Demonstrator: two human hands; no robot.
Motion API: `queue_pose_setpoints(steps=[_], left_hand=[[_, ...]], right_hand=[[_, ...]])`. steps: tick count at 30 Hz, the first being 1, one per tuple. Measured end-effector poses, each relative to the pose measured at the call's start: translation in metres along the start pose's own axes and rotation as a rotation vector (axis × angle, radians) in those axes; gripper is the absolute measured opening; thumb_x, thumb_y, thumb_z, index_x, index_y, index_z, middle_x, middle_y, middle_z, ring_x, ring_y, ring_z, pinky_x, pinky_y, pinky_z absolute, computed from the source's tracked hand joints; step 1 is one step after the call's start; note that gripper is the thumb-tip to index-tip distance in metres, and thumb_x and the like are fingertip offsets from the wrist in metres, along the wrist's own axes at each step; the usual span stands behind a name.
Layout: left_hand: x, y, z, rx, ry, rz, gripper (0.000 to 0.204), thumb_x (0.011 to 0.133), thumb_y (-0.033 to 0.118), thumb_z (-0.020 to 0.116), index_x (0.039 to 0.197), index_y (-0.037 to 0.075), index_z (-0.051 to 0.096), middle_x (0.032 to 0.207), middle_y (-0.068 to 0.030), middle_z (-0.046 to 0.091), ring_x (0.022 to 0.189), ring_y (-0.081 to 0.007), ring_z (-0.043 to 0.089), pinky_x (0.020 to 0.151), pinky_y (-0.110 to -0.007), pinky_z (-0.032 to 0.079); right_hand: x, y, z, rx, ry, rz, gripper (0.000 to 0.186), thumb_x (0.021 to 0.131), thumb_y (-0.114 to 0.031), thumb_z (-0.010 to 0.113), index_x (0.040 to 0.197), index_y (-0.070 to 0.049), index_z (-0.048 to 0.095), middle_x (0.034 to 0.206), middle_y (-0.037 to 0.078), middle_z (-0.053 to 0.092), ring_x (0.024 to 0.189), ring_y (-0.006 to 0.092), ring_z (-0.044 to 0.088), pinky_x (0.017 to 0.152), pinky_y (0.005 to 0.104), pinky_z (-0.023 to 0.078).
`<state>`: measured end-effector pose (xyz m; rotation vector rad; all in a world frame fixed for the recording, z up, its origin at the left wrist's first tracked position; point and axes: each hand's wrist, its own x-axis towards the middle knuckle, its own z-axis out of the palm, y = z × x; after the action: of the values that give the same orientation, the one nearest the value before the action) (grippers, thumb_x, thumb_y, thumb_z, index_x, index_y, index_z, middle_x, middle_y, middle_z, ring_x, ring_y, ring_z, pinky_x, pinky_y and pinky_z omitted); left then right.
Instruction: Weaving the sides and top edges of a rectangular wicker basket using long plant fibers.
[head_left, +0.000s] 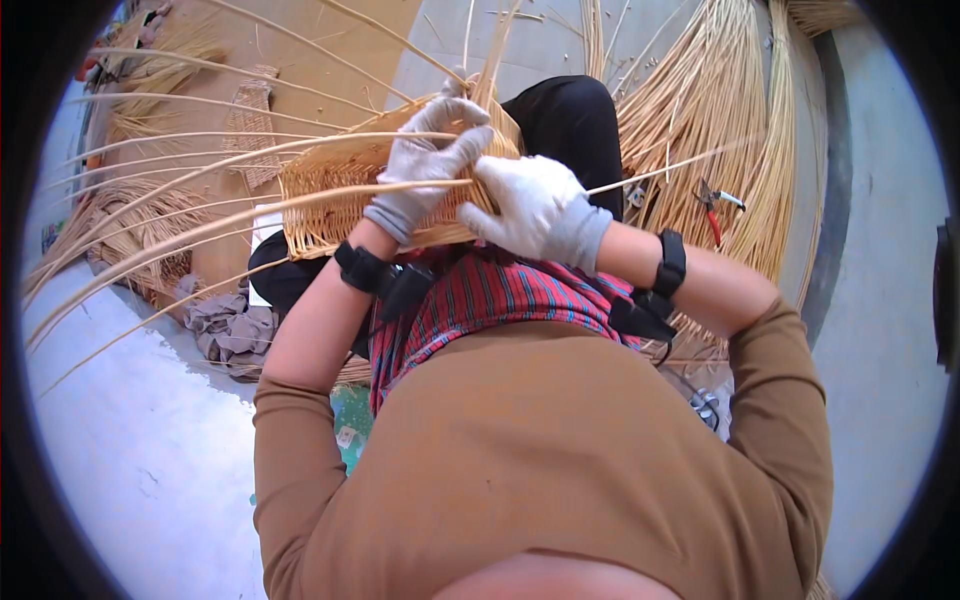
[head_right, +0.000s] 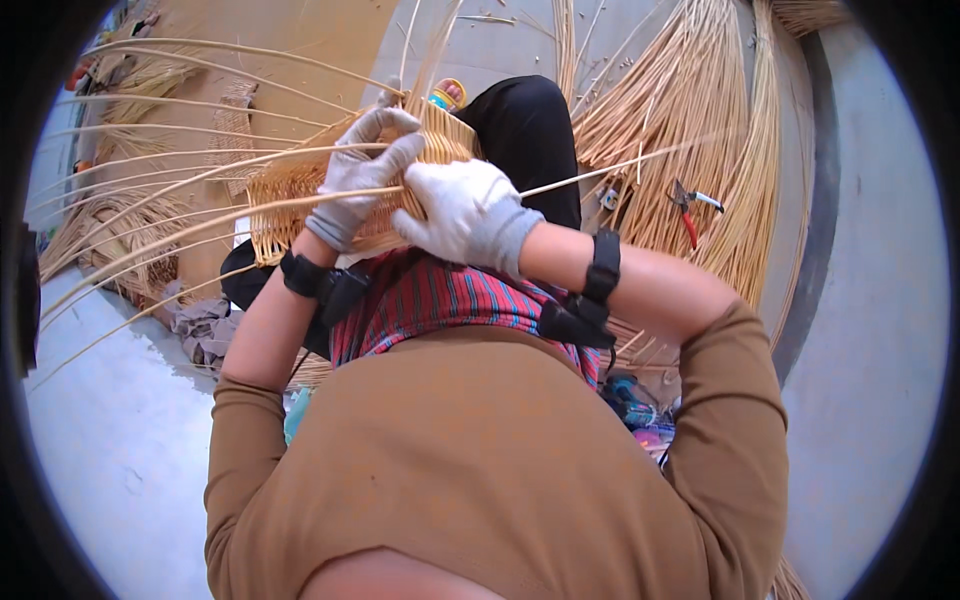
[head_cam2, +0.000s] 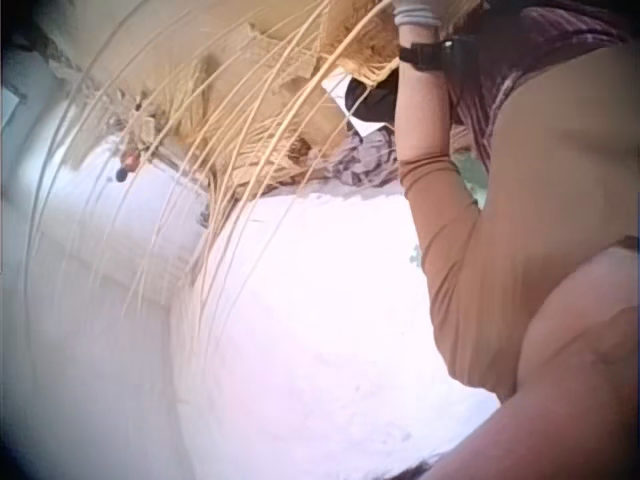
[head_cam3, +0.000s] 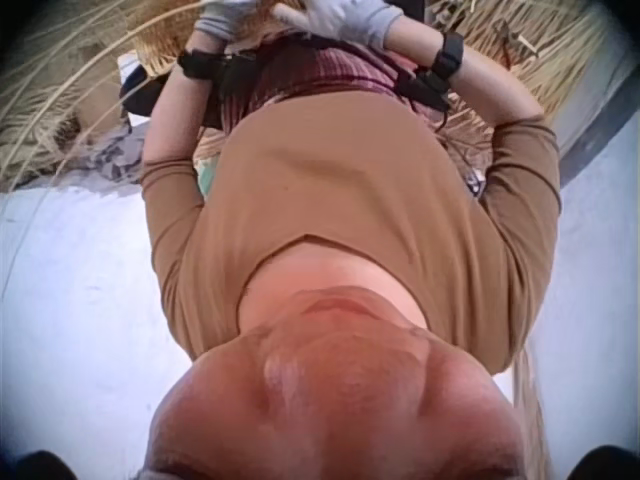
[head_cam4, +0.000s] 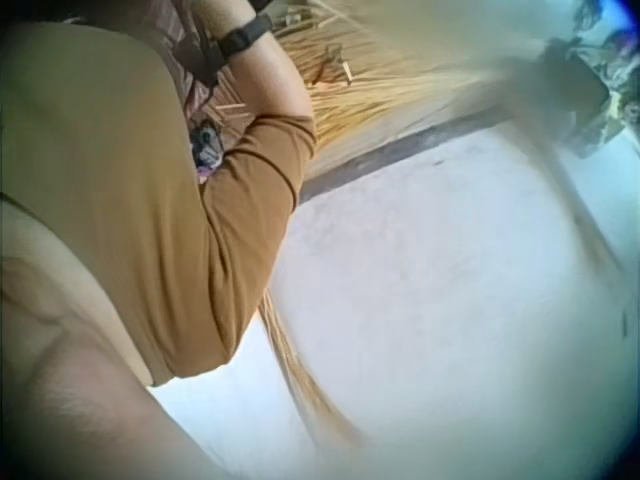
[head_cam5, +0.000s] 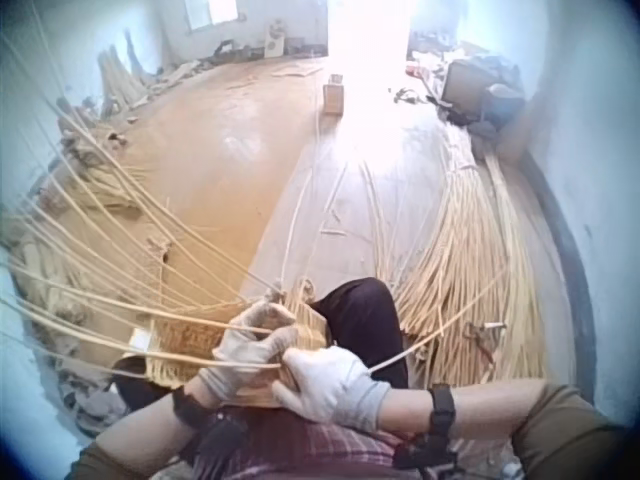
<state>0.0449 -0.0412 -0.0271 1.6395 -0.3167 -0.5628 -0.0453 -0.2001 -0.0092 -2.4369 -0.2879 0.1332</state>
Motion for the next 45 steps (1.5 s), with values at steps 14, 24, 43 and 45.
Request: queue_pose_setpoints(steps=[14,24,43,45], left_hand=[[-0.002,-0.014,0.004,-0.359,-0.045,0.063,0.016,0.089,0.008,0.08,0.104,0.004,0.076,0.14,-0.0169,0.062,0.135,-0.0251,0.055,0.108,-0.035,0.047],[0.002,-0.015,-0.008,-0.163,-0.118,0.16,0.019,0.091,0.014,0.082,0.103,0.002,0.075,0.112,-0.0038,0.067,0.098,-0.0124,0.063,0.093,-0.03,0.053],[0.005,-0.034,-0.045,-0.231,-0.335,0.127,0.031,0.108,0.017,0.056,0.132,0.0,0.065,0.131,-0.0066,0.068,0.119,-0.0139,0.062,0.109,-0.032,0.048],[0.018,-0.04,-0.034,0.121,-0.313,0.449,0.045,0.109,0.036,0.056,0.135,0.0,0.064,0.127,-0.0057,0.07,0.118,-0.0117,0.059,0.108,-0.033,0.047]], right_hand=[[0.019,-0.002,-0.021,0.337,0.275,-0.433,0.026,0.089,-0.018,0.071,0.113,-0.008,0.068,0.11,0.012,0.072,0.105,0.0296,0.069,0.095,0.041,0.055],[0.012,-0.028,-0.027,0.76,0.204,-0.188,0.029,0.11,-0.027,0.053,0.105,-0.002,0.067,0.1,0.012,0.073,0.089,0.024,0.072,0.086,0.0344,0.057],[0.047,-0.056,-0.036,-0.109,0.266,-0.379,0.036,0.082,-0.031,0.082,0.11,-0.012,0.07,0.088,0.01,0.069,0.082,0.0303,0.069,0.078,0.0406,0.056],[0.058,-0.041,-0.025,0.216,0.739,-0.183,0.052,0.079,-0.032,0.083,0.121,-0.009,0.063,0.094,0.015,0.068,0.092,0.0339,0.069,0.082,0.0417,0.055]])
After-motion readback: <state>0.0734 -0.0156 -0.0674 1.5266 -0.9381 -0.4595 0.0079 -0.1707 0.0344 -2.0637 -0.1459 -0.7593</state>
